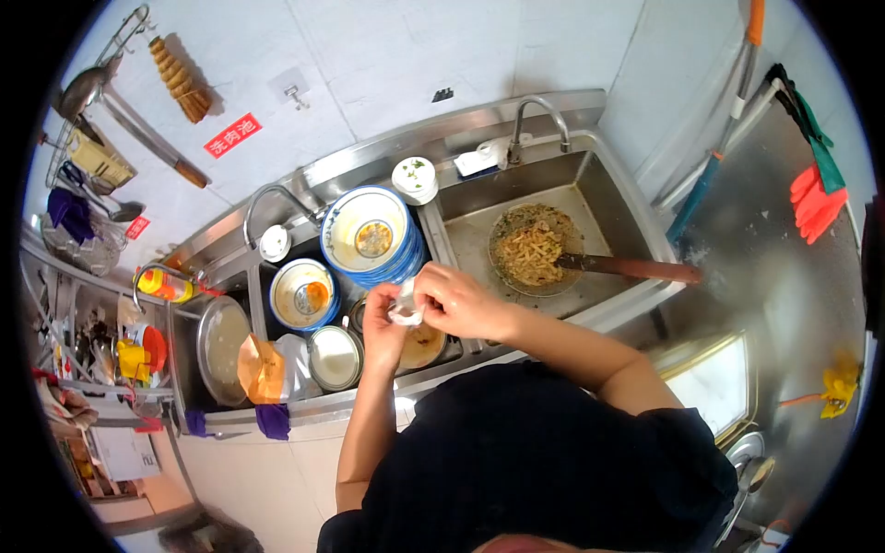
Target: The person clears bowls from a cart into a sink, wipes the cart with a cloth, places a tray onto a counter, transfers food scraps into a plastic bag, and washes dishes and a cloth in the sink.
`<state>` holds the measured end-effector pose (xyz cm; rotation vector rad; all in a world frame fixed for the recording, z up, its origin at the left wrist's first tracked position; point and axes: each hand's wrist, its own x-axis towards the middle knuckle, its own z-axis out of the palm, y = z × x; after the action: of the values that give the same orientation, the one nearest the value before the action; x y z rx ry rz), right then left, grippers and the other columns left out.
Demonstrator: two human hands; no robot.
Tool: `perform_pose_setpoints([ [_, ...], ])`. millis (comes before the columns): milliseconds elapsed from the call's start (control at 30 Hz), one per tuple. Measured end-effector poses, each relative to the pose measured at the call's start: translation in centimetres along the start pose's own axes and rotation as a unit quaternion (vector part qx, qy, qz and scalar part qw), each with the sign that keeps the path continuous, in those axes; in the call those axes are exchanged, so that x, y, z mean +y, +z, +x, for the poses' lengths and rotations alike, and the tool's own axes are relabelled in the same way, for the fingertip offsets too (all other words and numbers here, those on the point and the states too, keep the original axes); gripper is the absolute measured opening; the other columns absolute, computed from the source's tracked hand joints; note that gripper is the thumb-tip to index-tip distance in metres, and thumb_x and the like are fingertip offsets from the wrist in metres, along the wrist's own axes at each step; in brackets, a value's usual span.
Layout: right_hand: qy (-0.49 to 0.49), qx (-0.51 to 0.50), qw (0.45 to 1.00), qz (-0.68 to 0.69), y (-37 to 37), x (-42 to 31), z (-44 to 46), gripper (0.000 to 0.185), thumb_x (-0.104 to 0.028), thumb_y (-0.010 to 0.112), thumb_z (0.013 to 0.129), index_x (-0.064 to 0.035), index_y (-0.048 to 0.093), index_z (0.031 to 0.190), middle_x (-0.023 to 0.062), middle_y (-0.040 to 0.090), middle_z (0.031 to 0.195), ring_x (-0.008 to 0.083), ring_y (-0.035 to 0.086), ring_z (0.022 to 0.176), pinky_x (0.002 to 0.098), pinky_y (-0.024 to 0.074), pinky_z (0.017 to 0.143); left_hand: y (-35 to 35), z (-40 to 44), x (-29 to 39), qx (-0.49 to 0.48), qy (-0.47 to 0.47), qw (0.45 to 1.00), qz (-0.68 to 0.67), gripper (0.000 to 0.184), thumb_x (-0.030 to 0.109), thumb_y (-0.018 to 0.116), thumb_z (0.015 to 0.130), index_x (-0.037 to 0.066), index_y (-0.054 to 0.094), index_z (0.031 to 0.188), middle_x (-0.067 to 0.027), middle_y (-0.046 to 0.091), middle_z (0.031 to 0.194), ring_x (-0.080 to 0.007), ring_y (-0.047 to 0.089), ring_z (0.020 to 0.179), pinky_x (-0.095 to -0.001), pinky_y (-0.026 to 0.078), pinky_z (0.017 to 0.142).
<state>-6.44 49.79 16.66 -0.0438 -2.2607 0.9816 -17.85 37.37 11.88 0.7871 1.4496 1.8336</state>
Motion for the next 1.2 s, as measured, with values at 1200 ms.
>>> perform_pose_setpoints([
  [1200,0.228,0.096,0.958,0.143,0.4,0.8,-1.8,0.026,-0.009,0.06,0.082,-0.0031,0.06,0.108,0.003,0.058,0.089,0.0137,0.054,0.072,0.0253,0.0451,0.066,2.7,-0.4,-1.8,-0.032,0.029,0.981,0.19,0.013,0.012,0.058,0.087,0.001,0.061,0.092,0.0007,0.052,0.065,-0.0074,0.044,0.056,-0.0244,0.038,0.052],
])
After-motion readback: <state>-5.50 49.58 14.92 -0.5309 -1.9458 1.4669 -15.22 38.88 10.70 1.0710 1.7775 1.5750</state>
